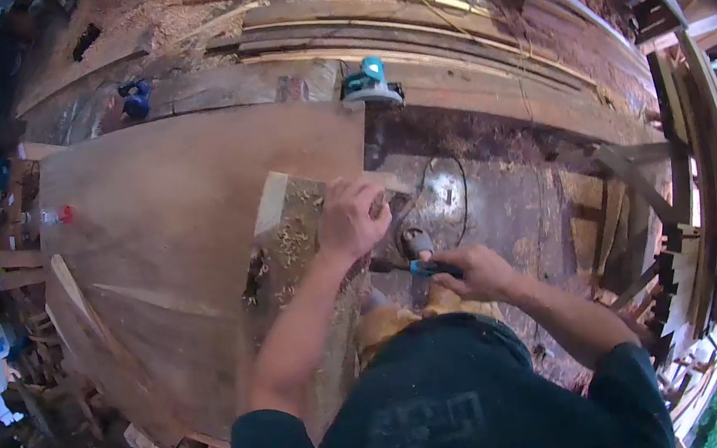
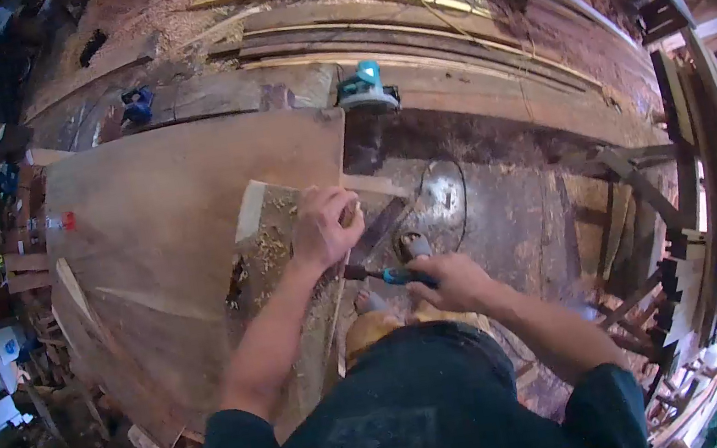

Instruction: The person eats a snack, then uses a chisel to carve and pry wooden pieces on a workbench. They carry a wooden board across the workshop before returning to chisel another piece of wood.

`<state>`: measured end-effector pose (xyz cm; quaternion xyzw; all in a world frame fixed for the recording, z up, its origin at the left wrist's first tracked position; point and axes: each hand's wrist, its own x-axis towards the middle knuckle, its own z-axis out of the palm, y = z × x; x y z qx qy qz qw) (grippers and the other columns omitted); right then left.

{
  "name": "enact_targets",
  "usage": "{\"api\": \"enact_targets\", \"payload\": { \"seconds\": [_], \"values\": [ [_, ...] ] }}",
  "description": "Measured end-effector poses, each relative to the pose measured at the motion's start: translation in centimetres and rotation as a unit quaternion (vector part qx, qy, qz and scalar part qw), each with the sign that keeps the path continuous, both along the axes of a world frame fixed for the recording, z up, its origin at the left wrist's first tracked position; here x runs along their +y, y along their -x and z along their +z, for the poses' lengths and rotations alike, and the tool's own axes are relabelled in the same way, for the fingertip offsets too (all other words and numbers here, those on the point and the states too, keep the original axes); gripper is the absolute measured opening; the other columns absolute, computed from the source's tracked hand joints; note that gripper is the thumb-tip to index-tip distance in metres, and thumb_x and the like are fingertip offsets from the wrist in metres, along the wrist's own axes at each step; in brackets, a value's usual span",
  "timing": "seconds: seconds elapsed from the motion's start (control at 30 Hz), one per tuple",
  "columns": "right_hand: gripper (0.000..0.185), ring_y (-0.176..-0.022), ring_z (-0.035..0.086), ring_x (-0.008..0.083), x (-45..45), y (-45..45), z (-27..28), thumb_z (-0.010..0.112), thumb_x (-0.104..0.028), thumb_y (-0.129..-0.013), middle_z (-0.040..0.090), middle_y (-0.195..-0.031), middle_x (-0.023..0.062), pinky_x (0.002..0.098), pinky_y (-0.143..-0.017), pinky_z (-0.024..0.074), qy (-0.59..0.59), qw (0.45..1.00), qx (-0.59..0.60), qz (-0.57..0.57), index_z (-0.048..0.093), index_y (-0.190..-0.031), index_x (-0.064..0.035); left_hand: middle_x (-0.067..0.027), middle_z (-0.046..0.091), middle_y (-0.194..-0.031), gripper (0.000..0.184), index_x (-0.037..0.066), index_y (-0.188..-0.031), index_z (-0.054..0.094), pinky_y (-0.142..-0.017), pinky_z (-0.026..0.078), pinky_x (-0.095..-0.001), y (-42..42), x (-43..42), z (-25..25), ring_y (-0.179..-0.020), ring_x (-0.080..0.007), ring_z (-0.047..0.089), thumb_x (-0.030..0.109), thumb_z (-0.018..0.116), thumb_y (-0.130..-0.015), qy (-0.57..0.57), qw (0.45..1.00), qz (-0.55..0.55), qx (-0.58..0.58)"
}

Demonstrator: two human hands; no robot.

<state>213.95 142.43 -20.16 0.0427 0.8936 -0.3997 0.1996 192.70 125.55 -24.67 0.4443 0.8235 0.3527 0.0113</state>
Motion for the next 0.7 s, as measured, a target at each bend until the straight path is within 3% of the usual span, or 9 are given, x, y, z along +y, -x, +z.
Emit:
{"api": "enact_targets", "payload": {
  "seconds": [0.17, 0.23, 0.43, 0.57, 0.7],
  "values": [
    [0.038, -0.089, 0.067, 0.0432, -0.2, -0.9, -2.1, 0.071, -0.031, -0.092, 0.07, -0.099, 0.0227, 0.0462, -0.079, 0.0541, 0.109, 0.99, 0.068, -0.056, 0.066, -0.124, -0.0122, -0.0084, 0.067, -0.095, 0.021, 0.01, -0.091, 0.07, -0.092, 0.048, -0.0421, 0.2, -0.5, 0.7, -0.093, -0.0307, 0.062, 0.021, 0.076, -0.074, 0.002, 1.0, -0.008, -0.015],
    [0.038, -0.084, 0.068, 0.0428, -0.6, -0.2, -1.9, 0.071, -0.034, -0.092, 0.07, -0.093, 0.0221, 0.0456, -0.075, 0.0548, 0.036, 0.997, -0.05, -0.042, 0.068, -0.123, -0.0121, -0.0085, 0.067, -0.095, 0.019, 0.009, -0.087, 0.069, -0.091, 0.048, -0.0419, 0.7, -0.6, 0.6, -0.094, -0.0304, 0.062, 0.02, 0.075, -0.073, 0.004, 1.0, -0.021, -0.02],
    [0.034, -0.087, 0.071, 0.0389, -1.2, 2.4, -1.5, 0.068, -0.032, -0.094, 0.071, -0.096, 0.021, 0.0432, -0.077, 0.0565, -0.013, 0.991, -0.131, -0.021, 0.068, -0.117, -0.0085, -0.0079, 0.064, -0.09, 0.01, 0.009, -0.075, 0.064, -0.089, 0.048, -0.0418, 1.6, -0.6, -1.2, -0.095, -0.0277, 0.063, 0.015, 0.071, -0.071, -0.035, 0.996, -0.045, -0.068],
    [0.033, -0.083, 0.07, 0.0403, -2.2, 6.8, 3.2, 0.069, -0.035, -0.093, 0.071, -0.091, 0.0198, 0.0446, -0.074, 0.0567, -0.091, 0.978, -0.18, 0.042, 0.069, -0.114, -0.0089, -0.0072, 0.063, -0.089, 0.013, 0.01, -0.075, 0.064, -0.088, 0.047, -0.0392, 1.8, -0.6, -1.5, -0.094, -0.0252, 0.062, 0.02, 0.071, -0.07, -0.064, 0.994, -0.037, -0.078],
    [0.044, -0.088, 0.069, 0.0444, -4.6, 9.2, 8.0, 0.062, -0.048, -0.093, 0.071, -0.091, 0.0235, 0.0505, -0.077, 0.0544, -0.187, 0.933, -0.305, 0.035, 0.068, -0.116, -0.0106, -0.007, 0.064, -0.091, 0.016, 0.011, -0.079, 0.066, -0.091, 0.046, -0.0383, 2.0, -0.8, -1.4, -0.096, -0.0233, 0.062, 0.023, 0.071, -0.07, -0.093, 0.988, -0.032, -0.116]
  ]
}}
